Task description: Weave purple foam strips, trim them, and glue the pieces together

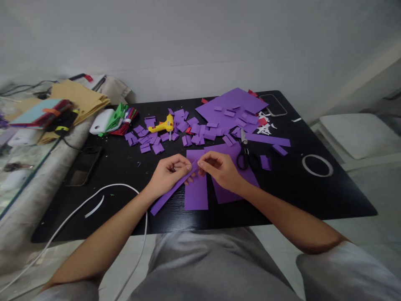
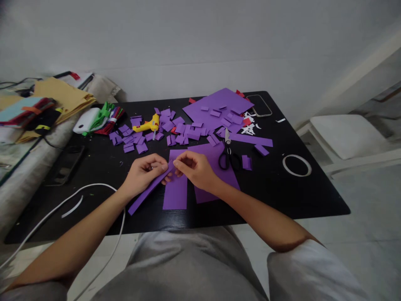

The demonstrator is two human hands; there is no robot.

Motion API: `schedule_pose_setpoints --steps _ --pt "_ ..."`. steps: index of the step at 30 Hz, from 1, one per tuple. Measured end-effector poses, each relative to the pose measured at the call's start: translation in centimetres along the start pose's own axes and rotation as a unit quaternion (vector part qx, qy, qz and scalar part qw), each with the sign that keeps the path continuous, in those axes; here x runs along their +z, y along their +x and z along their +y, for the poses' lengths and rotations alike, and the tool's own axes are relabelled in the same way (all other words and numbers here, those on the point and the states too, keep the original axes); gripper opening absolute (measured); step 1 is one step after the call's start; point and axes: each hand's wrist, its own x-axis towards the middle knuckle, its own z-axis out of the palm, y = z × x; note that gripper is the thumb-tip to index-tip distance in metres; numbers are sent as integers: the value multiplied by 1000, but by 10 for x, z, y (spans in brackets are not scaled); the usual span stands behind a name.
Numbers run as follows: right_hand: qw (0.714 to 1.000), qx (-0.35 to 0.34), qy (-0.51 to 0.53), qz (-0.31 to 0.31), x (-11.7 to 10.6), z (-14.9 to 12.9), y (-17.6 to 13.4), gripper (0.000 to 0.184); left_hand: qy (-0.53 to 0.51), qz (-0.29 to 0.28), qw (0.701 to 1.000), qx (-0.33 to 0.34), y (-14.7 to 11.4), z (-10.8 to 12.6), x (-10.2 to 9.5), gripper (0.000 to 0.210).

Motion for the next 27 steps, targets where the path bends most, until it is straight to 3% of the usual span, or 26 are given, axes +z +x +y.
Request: schedule_pose_setpoints --steps 10,22,27 --pt "1000 20 -8 -22 1 7 2 36 24 -16 999 19 0 -10 2 31" --pt "1000 11 -25 -5 -5 8 6 35 38 -42 998 -37 7 0 -9 29" --pt "998 42 -38 -39 -4 9 6 32 45 -43 997 -37 7 -5 -7 26"
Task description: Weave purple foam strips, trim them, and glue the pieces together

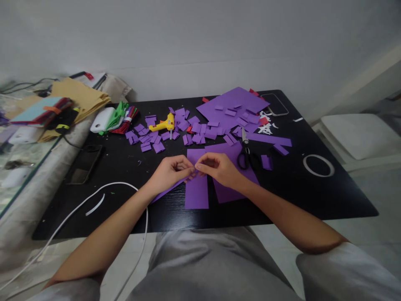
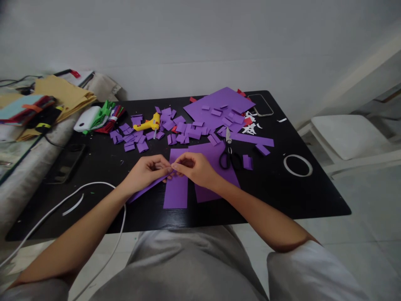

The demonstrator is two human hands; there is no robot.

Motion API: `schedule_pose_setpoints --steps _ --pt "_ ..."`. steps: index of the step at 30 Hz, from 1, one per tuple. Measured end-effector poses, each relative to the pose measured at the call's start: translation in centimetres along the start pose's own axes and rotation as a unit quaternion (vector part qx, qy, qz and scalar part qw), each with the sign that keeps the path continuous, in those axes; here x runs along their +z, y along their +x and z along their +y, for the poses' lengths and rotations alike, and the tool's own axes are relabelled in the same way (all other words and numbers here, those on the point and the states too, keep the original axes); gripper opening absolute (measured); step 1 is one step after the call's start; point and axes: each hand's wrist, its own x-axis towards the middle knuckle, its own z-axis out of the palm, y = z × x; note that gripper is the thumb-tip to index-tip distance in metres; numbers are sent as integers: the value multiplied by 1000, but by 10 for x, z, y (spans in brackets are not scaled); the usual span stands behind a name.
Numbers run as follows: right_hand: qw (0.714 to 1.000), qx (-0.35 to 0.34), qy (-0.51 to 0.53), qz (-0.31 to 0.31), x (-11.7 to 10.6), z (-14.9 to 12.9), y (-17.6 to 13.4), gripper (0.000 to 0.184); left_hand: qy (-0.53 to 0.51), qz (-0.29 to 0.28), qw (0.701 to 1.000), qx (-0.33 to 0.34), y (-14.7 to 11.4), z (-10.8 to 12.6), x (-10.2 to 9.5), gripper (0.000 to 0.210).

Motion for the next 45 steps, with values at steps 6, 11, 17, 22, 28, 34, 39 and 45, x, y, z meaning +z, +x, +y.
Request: schedule_pose_setpoints --steps 6,11,17,22,28,34,39,45 --pt "1000 -7 -20 -1 -4 1 2 33 17 6 1000 -8 0 1 0 28" --pt "1000 18 5 2 -10 0 5 38 52 -1 999 4 1 4 -6 29" --pt "997 68 46 -3 -13 -2 7 39 106 -2 994 36 1 3 -8 26" --pt "996 73 53 22 -17 -1 10 41 140 -3 989 41 0 5 -16 25" --pt "996 72 41 28 -17 -3 10 38 131 -7 991 30 1 6 -19 25" --pt "998 67 20 7 -14 -1 10 33 121 -14 992 21 1 7 -15 24" --pt "998 64 12 10 -15 0 10 30 123 -13 992 18 1 8 -15 23" --pt "997 61 -38 -18 -11 0 6 27 122 -35 992 13 0 5 -13 25"
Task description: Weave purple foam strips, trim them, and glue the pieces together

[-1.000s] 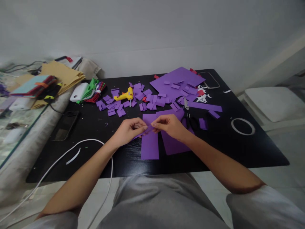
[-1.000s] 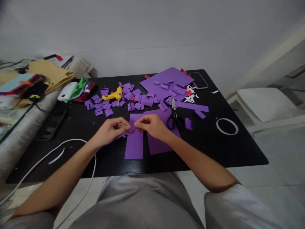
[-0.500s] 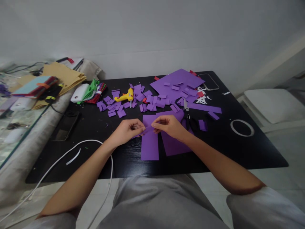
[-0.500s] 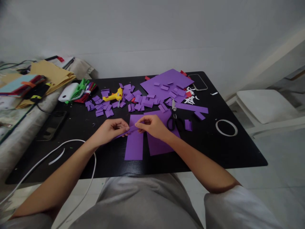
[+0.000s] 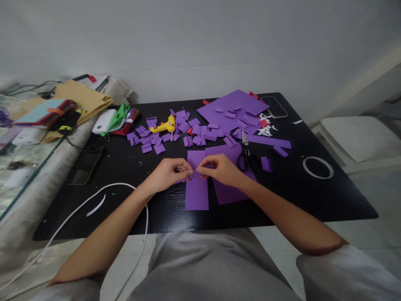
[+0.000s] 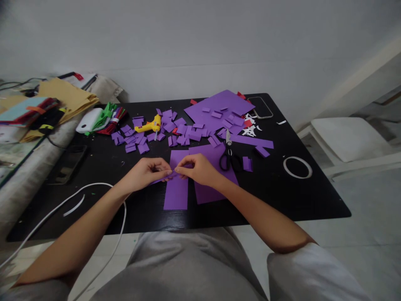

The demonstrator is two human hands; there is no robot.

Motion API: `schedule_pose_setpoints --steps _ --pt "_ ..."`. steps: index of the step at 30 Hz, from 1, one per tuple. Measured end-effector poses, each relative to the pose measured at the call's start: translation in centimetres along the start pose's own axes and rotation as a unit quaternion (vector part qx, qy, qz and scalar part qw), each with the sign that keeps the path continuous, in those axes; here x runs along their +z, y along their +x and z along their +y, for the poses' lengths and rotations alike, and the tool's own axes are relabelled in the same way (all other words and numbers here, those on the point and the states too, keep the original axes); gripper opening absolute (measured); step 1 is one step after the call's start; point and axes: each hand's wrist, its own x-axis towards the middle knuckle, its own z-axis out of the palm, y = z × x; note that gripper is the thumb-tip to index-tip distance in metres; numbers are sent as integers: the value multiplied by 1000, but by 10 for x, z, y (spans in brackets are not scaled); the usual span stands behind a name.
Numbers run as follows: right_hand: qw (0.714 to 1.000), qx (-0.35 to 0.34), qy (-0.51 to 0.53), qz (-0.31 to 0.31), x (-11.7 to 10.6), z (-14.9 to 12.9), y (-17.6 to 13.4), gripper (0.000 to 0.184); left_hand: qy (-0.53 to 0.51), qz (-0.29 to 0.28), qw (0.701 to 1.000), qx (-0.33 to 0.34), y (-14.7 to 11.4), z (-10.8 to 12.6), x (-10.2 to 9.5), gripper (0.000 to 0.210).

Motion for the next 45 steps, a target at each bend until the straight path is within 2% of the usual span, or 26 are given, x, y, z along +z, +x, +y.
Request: schedule_pose_setpoints --steps 5,14,18,24,29,36,45 --pt "1000 -4 15 -17 1 1 -1 30 5 -4 1000 -6 -1 0 1 26" --pt "999 -4 28 21 -4 3 3 36 1 1 1000 -22 0 -3 -10 35" --pt "1000 -3 16 23 -7 1 3 32 4 1 1000 -25 0 -5 -15 34" --pt "1000 -7 7 24 -6 2 1 33 58 -5 998 -2 0 -4 -13 37" --pt "1000 -17 13 20 -6 3 2 37 57 -1 998 -3 -1 -6 -12 34" --pt "1000 -11 11 20 -6 3 3 33 78 12 997 20 -1 -4 -12 28" --pt "1000 -11 -3 14 -2 2 1 29 99 -2 995 23 -2 1 -7 26"
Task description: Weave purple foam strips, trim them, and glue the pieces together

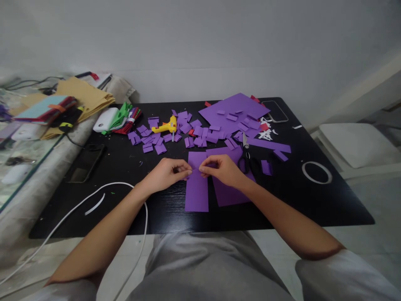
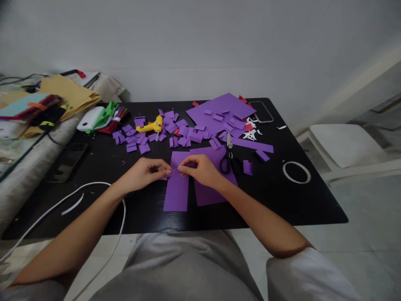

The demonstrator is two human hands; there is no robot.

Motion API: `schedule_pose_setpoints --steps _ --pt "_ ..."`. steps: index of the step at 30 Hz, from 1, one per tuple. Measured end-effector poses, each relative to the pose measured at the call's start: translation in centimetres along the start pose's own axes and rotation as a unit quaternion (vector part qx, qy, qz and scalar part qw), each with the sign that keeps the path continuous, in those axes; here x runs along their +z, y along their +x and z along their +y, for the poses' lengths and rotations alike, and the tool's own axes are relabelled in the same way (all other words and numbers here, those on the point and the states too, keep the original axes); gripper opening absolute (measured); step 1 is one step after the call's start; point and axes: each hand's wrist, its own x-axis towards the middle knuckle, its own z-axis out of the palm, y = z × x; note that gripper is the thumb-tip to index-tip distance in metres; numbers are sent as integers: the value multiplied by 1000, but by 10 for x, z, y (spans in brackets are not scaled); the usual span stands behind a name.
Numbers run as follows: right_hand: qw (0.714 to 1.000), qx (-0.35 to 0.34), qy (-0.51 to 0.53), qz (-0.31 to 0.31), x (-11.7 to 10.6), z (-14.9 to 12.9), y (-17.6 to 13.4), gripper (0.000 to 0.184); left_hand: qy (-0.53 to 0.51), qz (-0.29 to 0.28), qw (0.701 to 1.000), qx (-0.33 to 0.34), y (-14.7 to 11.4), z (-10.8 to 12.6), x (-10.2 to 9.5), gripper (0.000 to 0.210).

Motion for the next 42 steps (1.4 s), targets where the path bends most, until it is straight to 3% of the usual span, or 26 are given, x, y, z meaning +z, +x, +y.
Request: schedule_pose_setpoints --steps 10,24,33,39,42 --pt "1000 -7 3 -7 5 -1 -2 34 -23 23 999 14 3 -4 8 24" --pt "999 -20 3 24 -19 0 10 32 -62 37 997 -41 4 -9 -10 26" --pt "999 11 -29 -42 -23 3 10 32 -24 -3 999 -24 4 -14 -10 30" --pt "985 -47 -164 7 -22 5 9 13 40 0 999 10 4 -10 -13 19" --pt "947 -125 -295 28 -15 7 5 17 104 -2 993 47 6 -14 -13 16"
